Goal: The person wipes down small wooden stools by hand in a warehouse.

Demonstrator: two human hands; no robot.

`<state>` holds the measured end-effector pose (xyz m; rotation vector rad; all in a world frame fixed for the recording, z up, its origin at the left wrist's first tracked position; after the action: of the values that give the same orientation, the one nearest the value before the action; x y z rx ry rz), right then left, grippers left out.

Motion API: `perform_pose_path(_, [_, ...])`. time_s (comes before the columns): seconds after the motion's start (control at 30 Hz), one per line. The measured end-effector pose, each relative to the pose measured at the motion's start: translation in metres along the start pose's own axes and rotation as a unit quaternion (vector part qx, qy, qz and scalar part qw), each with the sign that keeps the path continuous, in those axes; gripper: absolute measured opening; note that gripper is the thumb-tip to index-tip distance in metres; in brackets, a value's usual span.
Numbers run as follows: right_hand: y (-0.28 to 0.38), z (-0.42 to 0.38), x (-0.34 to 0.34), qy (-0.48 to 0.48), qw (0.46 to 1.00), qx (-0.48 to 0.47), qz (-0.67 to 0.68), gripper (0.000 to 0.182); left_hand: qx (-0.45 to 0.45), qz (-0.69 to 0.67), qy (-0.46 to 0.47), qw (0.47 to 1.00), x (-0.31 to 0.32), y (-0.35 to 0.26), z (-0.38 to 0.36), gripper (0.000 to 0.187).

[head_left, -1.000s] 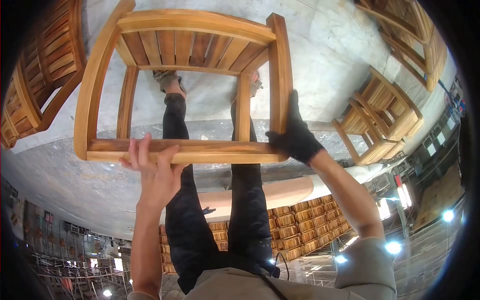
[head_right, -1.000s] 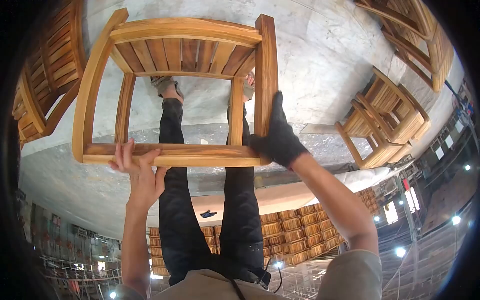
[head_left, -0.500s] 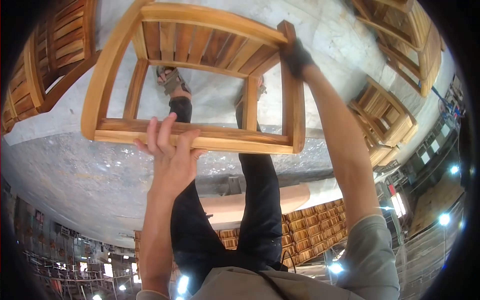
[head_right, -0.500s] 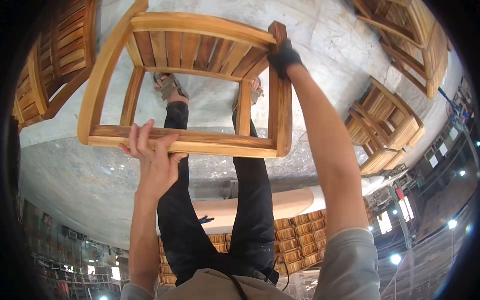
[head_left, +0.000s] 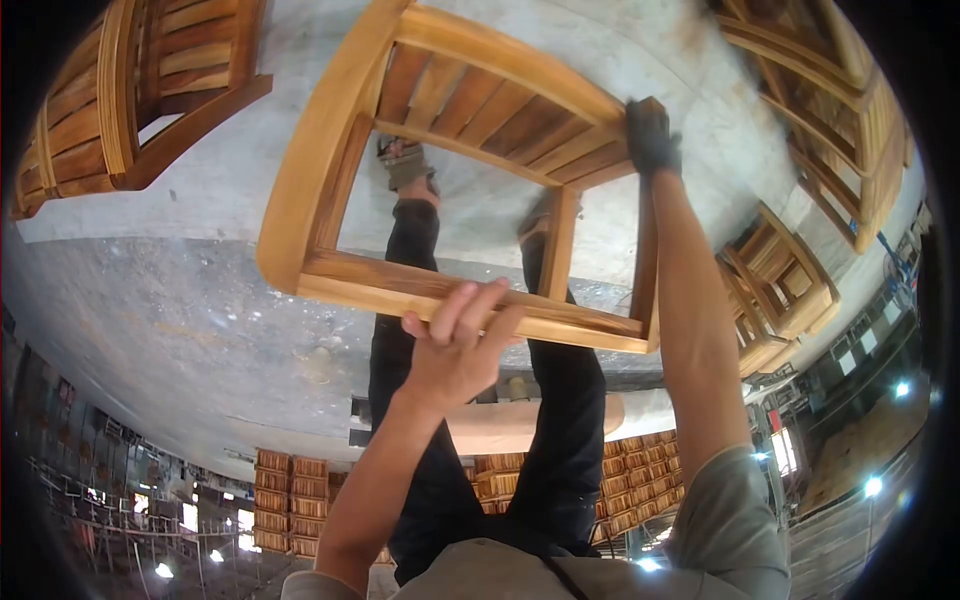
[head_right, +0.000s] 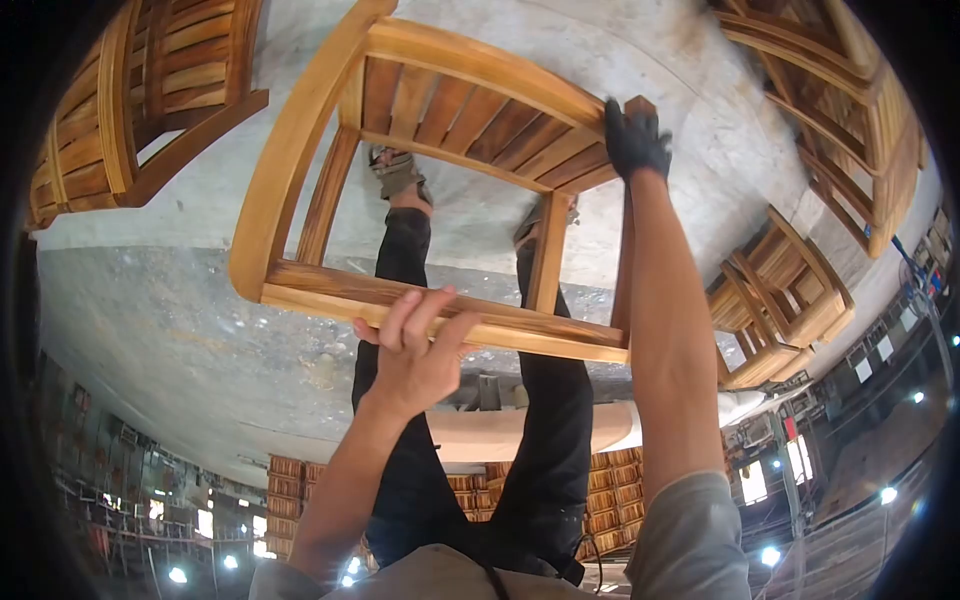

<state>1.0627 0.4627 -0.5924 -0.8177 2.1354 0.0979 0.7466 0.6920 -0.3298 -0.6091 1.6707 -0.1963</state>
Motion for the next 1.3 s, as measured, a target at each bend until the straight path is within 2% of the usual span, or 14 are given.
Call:
perform_pose_path(0.07, [0.058, 0.033, -0.064, 0.114, 0.991, 0.008, 0.063, 0.05, 0.006, -0.011, -0.024, 1.0, 0.002, 0.003, 0.0, 0.02])
perform_pose_path(0.23, [0.205, 0.103, -0.085, -0.179, 0.951, -0.24, 0.08, 0.058, 0.014, 0.011, -0.052, 0.999, 0.0, 0.005, -0.001, 0.016])
perform_pose_path(0.3, [0.283, 0.089, -0.17, -0.045, 0.965, -0.244, 0.083, 0.059, 0.029, 0.01, -0.041, 0.999, 0.0, 0.006, 0.001, 0.016])
perform_pose_path(0.43, [0.392, 0.02, -0.256, -0.138, 0.921, -0.203, 0.304, 0.058, 0.042, -0.008, -0.06, 0.997, -0.002, 0.011, 0.003, 0.027])
perform_pose_path(0.6, [0.412, -0.155, -0.286, -0.07, 0.826, -0.472, 0.301, 0.099, 0.037, -0.028, -0.049, 0.998, 0.009, 0.011, -0.019, 0.022])
perform_pose_path(0.73, [0.421, -0.165, -0.278, -0.071, 0.813, -0.488, 0.308, 0.082, -0.138, -0.52, 0.151, 0.829, 0.039, 0.015, -0.047, 0.029])
perform_pose_path(0.8, [0.421, -0.087, -0.257, -0.2, 0.818, -0.508, 0.181, 0.057, 0.067, 0.026, -0.09, 0.993, 0.006, 0.025, -0.033, 0.026])
perform_pose_path(0.87, [0.414, 0.02, -0.225, -0.273, 0.834, -0.479, 0.013, 0.041, 0.078, 0.031, -0.091, 0.992, 0.01, 0.025, -0.033, 0.025])
perform_pose_path(0.9, [0.401, 0.077, -0.216, -0.159, 0.861, -0.472, -0.105, 0.054, 0.091, 0.035, -0.093, 0.991, 0.014, 0.024, -0.032, 0.024])
perform_pose_path(0.97, [0.365, 0.202, -0.14, -0.243, 0.884, -0.393, -0.067, 0.044, 0.068, 0.027, -0.107, 0.992, 0.011, 0.024, -0.023, 0.023])
perform_pose_path(1.07, [0.375, 0.195, -0.154, -0.156, 0.867, -0.393, -0.265, 0.036, 0.073, 0.05, -0.091, 0.992, 0.0, 0.026, -0.019, 0.022])
perform_pose_path(1.1, [0.365, 0.192, -0.138, -0.059, 0.912, -0.388, 0.119, 0.032, 0.058, 0.05, -0.095, 0.993, 0.003, 0.027, -0.021, 0.022])
perform_pose_path(1.13, [0.35, 0.188, -0.129, 0.054, 0.817, -0.313, 0.481, 0.03, 0.055, 0.035, -0.101, 0.993, 0.008, 0.025, -0.028, 0.022])
perform_pose_path(1.3, [0.399, -0.07, -0.243, -0.074, 0.781, -0.458, 0.417, 0.025, 0.066, 0.02, -0.092, 0.993, 0.005, 0.03, -0.035, 0.023])
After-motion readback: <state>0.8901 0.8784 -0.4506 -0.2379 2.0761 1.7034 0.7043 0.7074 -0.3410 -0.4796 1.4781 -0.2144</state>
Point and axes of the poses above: each hand's wrist, its own z-axis towards the middle knuckle, its own x-axis out of the palm, y = z × x, the point moved 3 cm from there along z, towards the middle knuckle, and after that the axes turned 3 degrees about z, right-handed, at the moved point
